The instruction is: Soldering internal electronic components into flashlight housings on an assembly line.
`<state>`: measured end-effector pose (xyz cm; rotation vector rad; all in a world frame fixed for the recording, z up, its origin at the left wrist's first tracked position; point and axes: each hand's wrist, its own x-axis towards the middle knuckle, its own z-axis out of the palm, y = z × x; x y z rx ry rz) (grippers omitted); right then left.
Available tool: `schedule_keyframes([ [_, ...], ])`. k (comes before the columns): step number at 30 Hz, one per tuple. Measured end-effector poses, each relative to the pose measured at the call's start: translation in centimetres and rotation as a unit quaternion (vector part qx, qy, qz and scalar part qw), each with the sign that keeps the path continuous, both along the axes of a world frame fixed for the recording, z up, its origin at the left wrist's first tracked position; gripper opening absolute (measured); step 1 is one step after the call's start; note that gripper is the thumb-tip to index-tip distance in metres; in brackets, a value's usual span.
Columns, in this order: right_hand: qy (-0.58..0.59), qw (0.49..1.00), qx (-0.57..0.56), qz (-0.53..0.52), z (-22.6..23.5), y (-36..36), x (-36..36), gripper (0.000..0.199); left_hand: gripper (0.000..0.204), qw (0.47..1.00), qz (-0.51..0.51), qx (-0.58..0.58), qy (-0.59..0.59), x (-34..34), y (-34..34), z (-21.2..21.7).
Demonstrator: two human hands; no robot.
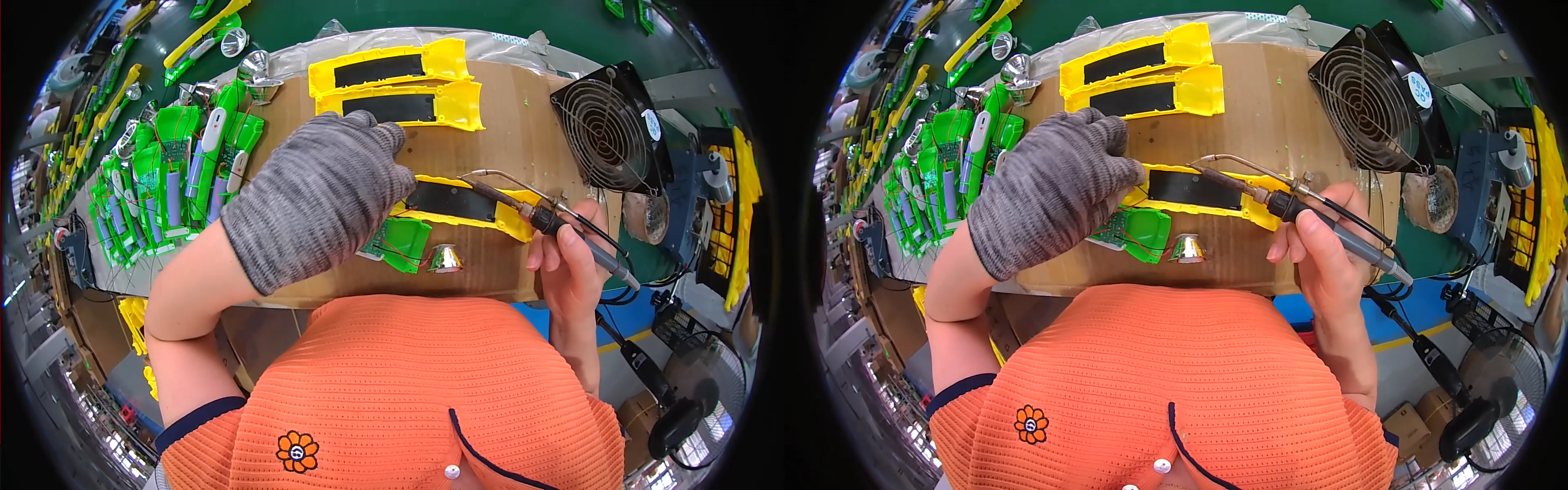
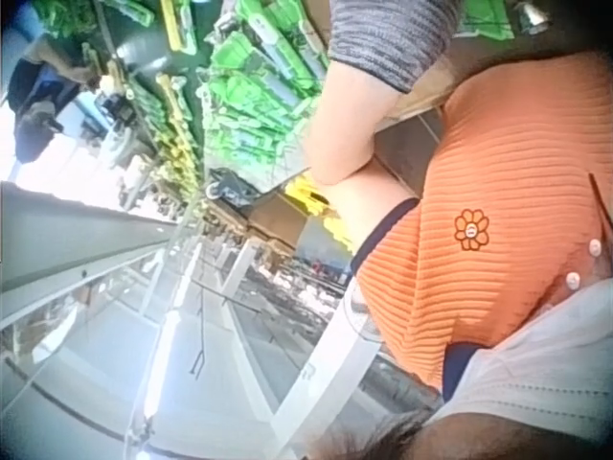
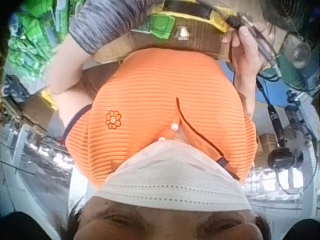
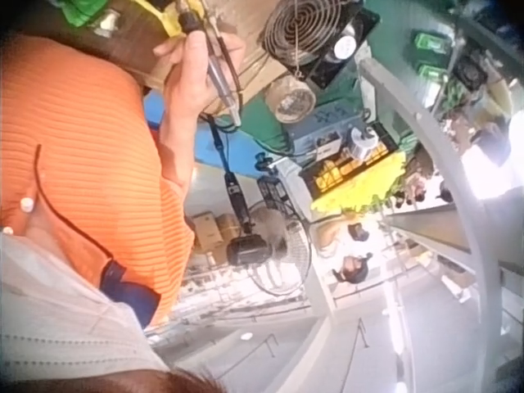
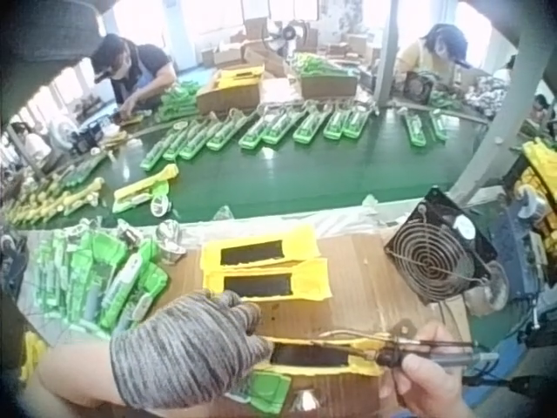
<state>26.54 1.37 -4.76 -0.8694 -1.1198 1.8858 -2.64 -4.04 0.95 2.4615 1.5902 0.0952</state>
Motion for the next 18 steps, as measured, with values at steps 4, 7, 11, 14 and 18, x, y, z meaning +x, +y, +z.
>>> schedule_keyframes([
  [4, 0.009, 0.999, -0.015, -0.032, -0.2, -0.6, -0.1, 0.013, 0.017, 0.996, 0.030, 0.004, -0.081, 0.4, -1.8, -0.2],
  [7, 0.041, 0.998, -0.043, -0.035, -0.3, -1.0, -0.7, 0.011, 0.018, 0.990, 0.065, 0.044, -0.113, 1.0, -2.8, -1.6],
  [11, 0.152, 0.979, -0.132, -0.022, -0.9, -2.0, -2.5, 0.010, 0.023, 0.984, 0.077, 0.078, -0.143, 3.3, -3.8, -3.0],
  [14, 0.138, 0.984, -0.109, -0.028, -0.5, -2.1, -2.4, 0.010, 0.014, 0.979, 0.127, 0.036, -0.154, 4.5, -3.0, -3.1],
  [18, 0.067, 0.997, -0.006, -0.024, 0.3, -0.2, 1.1, 0.016, 0.015, 0.948, 0.158, 0.033, -0.275, 4.1, -2.0, -4.1],
])
